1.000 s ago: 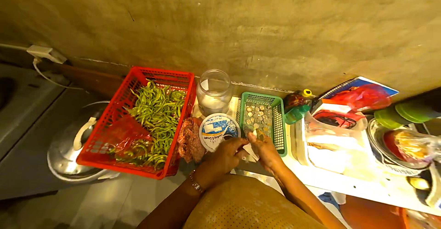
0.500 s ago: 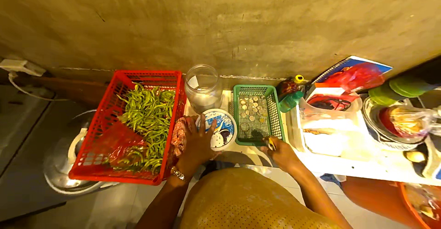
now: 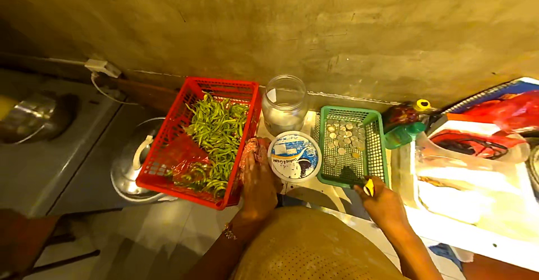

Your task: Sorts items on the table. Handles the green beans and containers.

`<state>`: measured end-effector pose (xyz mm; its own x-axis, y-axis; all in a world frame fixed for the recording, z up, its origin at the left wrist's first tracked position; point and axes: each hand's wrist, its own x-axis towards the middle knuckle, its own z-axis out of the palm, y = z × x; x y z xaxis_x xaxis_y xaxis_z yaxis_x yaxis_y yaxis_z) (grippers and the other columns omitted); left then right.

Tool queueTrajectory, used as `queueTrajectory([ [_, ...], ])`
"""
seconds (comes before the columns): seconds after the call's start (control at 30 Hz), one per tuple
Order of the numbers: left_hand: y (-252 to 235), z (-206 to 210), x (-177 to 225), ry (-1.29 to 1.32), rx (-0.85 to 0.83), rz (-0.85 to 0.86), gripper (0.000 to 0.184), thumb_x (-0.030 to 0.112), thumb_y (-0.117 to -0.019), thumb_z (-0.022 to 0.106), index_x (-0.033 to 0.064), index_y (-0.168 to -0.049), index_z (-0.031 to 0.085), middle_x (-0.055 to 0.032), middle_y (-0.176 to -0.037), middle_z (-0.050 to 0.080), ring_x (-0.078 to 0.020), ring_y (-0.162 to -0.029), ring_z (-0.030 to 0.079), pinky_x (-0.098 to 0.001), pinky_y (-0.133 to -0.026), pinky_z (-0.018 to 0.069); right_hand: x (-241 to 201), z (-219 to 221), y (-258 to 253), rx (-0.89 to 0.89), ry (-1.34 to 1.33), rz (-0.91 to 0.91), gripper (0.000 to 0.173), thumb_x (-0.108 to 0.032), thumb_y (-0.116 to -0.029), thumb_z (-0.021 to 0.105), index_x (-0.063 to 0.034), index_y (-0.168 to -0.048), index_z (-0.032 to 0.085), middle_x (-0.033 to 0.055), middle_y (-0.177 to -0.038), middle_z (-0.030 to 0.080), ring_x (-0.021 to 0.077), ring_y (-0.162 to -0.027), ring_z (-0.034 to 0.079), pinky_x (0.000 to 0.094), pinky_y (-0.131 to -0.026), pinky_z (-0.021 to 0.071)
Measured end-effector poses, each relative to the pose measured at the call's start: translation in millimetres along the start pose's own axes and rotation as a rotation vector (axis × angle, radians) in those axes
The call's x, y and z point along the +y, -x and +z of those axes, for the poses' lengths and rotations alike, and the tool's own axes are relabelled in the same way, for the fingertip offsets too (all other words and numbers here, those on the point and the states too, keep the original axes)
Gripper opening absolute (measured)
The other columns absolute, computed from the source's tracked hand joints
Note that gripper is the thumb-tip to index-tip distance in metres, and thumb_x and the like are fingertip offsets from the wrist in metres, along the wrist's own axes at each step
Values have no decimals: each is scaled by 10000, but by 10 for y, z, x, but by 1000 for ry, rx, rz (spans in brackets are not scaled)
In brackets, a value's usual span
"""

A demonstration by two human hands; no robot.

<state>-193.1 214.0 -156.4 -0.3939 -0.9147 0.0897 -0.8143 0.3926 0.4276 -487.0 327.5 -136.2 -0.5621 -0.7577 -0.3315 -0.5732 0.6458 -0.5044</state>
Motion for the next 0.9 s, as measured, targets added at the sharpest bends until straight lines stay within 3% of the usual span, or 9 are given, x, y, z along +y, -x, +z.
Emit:
queueTrajectory([
  [0.13, -53, 364, -98, 117, 15, -13, 840, 55, -781, 749, -131, -1505, 364, -472, -1563, 156, -636, -1450, 214, -636, -1186, 304, -131, -103, -5, 70, -229, -133, 575, -444, -921, 682, 0, -1278, 604, 190, -935, 662, 316, -804, 628, 562, -719, 504],
  [0.23, -461, 394, -86, 254, -46, -35, 937, 70, -767, 796, -98, -1547, 305, -358, -1609, 241, -494, -1507, 247, -561, -1240, 248, -396, -172, -94, 9, -263, -225, 588, -451, -899, 707, -21, -1286, 602, 147, -942, 644, 244, -774, 594, 491, -698, 505],
  [0.37, -776, 104, 90, 176, -297, -50, 860, 15, -863, 684, -30, -1597, 237, -261, -1655, 230, -433, -1540, 201, -585, -1244, 204, -1005, -275, -353, -71, -93, -393, 504, -307, -938, 732, -76, -1360, 580, 195, -982, 679, 337, -815, 660, 567, -737, 544],
  [0.43, -699, -159, 222, 59, -321, 10, 792, 15, -861, 682, 24, -1577, 341, -222, -1668, 233, -463, -1536, 179, -676, -1194, 216, -1302, -272, -506, -33, -57, -474, 534, -254, -942, 751, -95, -1412, 553, 223, -1025, 690, 388, -870, 681, 618, -792, 548],
  [0.53, -519, -638, 198, 119, -111, 145, 460, 109, -969, 568, 121, -1429, 591, -112, -1584, 447, -296, -1472, 409, -505, -1177, 392, -1539, -233, -617, 18, -68, -559, 531, -233, -940, 753, -129, -1417, 545, 192, -991, 698, 366, -840, 688, 615, -769, 553],
  [0.63, -462, -1247, -159, 104, -3, -41, 379, 158, -1014, 560, 126, -1386, 621, -100, -1516, 519, -276, -1358, 537, -498, -1096, 480, -1509, -124, -549, -43, -49, -587, 463, -290, -955, 720, -97, -1357, 593, 198, -1011, 706, 376, -876, 696, 620, -787, 553],
  [0.77, -441, -1667, -1103, -235, -69, -337, 831, 243, -791, 860, 117, -1517, 476, -214, -1640, 295, -515, -1490, 252, -788, -1067, 307, -1324, 119, -493, -183, 24, -545, 458, -326, -961, 699, -41, -1311, 621, 207, -982, 706, 377, -853, 692, 607, -772, 549],
  [0.83, -451, -1657, -1506, -328, -222, -502, 1131, 356, -661, 956, 184, -1601, 351, -191, -1707, 88, -518, -1538, 54, -834, -1093, 160, -1316, 189, -490, -220, 51, -532, 461, -327, -957, 703, -45, -1312, 619, 202, -972, 707, 376, -852, 696, 608, -770, 551],
  [0.9, -465, -1619, -1807, -367, -279, -535, 1024, 353, -717, 929, 183, -1579, 404, -145, -1717, 90, -484, -1551, 47, -832, -1103, 132, -1354, 227, -481, -249, 81, -529, 462, -329, -965, 697, -46, -1321, 613, 204, -992, 708, 381, -879, 701, 612, -786, 551],
])
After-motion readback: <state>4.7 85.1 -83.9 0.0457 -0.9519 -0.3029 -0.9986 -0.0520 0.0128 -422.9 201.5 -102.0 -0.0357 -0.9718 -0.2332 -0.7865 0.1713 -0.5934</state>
